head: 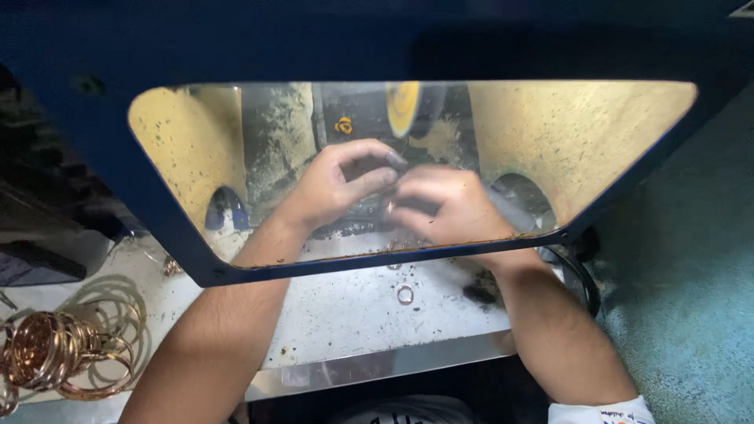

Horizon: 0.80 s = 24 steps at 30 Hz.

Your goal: Polishing a metal ring by holding it against a rotating polishing wheel inside a protective enclosure.

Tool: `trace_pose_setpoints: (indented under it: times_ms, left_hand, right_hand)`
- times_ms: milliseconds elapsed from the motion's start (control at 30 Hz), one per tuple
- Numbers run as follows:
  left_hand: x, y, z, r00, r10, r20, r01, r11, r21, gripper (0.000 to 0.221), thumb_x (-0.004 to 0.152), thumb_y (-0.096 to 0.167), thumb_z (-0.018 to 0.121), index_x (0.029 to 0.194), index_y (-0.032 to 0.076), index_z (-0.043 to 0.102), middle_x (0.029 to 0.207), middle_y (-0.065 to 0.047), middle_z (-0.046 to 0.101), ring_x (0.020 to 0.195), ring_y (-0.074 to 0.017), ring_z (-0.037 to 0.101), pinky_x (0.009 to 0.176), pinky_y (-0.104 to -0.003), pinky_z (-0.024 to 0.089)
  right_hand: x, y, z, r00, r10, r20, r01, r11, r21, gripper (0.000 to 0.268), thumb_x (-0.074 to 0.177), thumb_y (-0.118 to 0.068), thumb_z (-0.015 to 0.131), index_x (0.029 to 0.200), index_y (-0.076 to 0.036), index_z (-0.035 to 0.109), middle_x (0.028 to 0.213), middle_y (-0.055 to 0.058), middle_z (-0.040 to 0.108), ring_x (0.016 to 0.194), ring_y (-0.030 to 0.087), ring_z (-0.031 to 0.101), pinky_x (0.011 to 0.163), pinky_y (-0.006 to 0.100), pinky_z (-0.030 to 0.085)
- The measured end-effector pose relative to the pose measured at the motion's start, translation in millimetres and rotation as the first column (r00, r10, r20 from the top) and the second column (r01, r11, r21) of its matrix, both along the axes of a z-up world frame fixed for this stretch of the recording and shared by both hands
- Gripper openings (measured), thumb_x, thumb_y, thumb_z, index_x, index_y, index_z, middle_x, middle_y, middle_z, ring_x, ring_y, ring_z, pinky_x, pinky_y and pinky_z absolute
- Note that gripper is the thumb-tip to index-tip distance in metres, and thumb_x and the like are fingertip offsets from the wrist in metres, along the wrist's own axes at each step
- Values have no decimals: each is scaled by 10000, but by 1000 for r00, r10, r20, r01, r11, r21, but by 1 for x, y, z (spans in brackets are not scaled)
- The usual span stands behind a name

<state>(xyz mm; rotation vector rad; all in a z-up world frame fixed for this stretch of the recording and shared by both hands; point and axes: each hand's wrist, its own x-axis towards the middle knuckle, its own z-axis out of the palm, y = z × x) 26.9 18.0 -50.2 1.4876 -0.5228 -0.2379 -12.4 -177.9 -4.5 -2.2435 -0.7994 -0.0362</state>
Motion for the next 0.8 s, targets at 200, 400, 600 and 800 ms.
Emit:
trace_pose_setpoints:
  times_ms: [200,400,600,800]
  left_hand:
    - [-7,2,12,998,35,55,-30,996,-80,326,815,141,855,1102,78,715,1128,-78,712,1062,-226,696,952,-395,597]
    - [-10,4,20,998,52,41,-50,998,-49,284,793,99,865,1040,69,729,1049,-72,729,991,-211,712,919,-383,607]
    - [-5,4,10,992,112,51,-107,989,-98,304,805,72,858,1078,97,726,1027,-52,732,981,-184,712,906,-377,608]
    - [-3,2,6,993,106,54,-98,986,-131,245,822,33,832,1037,135,776,1001,-39,747,924,-139,693,878,-336,595]
  right_hand:
    - [9,-10,1,941,-302,152,282,950,137,75,858,-213,824,923,-219,788,823,-63,729,700,136,690,652,263,558]
    - [3,0,10,917,-306,256,269,948,171,78,845,-152,822,915,-162,789,770,3,709,640,185,685,560,282,539]
    - [1,1,16,932,-256,257,229,964,133,101,858,-105,773,959,-111,776,825,69,711,709,267,702,588,354,563]
    - [5,-6,15,976,-207,68,196,970,142,96,914,-145,742,975,-78,771,838,142,722,727,309,720,624,397,571]
